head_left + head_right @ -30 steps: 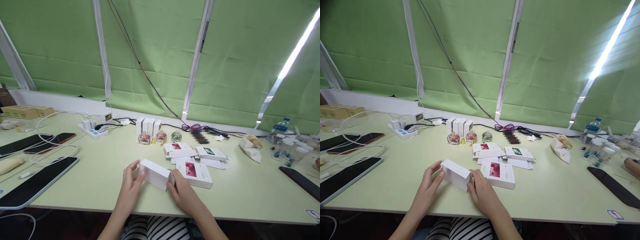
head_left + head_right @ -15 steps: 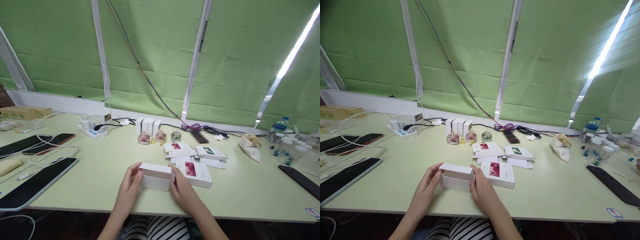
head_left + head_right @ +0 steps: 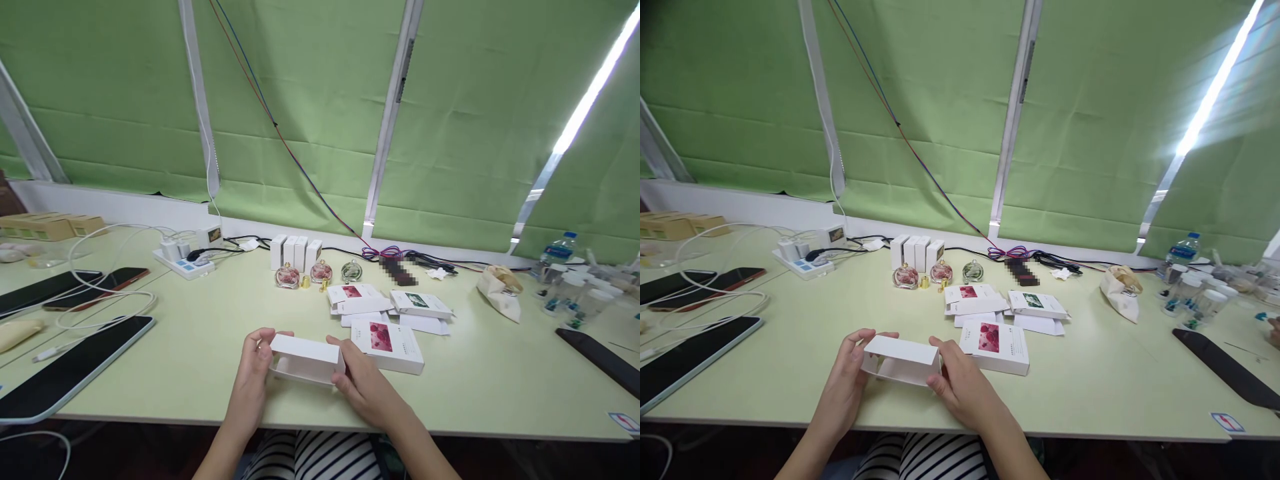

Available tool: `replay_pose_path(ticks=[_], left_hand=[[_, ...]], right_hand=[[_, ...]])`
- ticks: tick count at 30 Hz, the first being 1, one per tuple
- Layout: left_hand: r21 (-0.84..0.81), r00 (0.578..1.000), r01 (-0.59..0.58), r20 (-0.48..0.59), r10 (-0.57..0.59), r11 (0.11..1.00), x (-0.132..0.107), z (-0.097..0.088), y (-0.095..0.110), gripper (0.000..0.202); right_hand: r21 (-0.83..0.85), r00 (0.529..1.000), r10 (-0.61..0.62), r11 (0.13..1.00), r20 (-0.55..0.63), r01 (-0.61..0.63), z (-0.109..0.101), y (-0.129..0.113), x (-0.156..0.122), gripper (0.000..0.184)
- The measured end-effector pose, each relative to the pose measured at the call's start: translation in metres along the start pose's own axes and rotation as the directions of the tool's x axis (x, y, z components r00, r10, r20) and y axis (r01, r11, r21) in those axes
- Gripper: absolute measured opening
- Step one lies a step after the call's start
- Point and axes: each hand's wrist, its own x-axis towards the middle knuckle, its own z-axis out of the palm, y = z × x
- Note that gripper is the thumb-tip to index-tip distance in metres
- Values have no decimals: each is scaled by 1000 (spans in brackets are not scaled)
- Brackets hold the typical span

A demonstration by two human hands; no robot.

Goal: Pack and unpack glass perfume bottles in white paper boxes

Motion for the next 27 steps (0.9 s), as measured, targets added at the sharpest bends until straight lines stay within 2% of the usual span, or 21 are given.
replay_pose_path(ticks=[5,11,17,22,27], left_hand=[[79,999,6,45,-9,997,3,-6,1,52],[85,998,-17,62,12,996,5,-9,-2,46],[91,998,-14,67,7,996,8,-11,-8,46],[83,992,-63,112,53,995,7,-12,-7,39],[163,975,-158,182,127,974,6,-15,-7,33]], right_hand=[[17,999,-44,999,20,43,-1,-3,0,56],[68,996,-89,994,3,88,-3,-5,-1,57],[87,998,-61,994,28,58,-1,-4,-2,50],[27,1000,-9,1000,28,8,-1,-6,-1,43],[5,1000,-10,1000,12,10,-1,-5,0,38]])
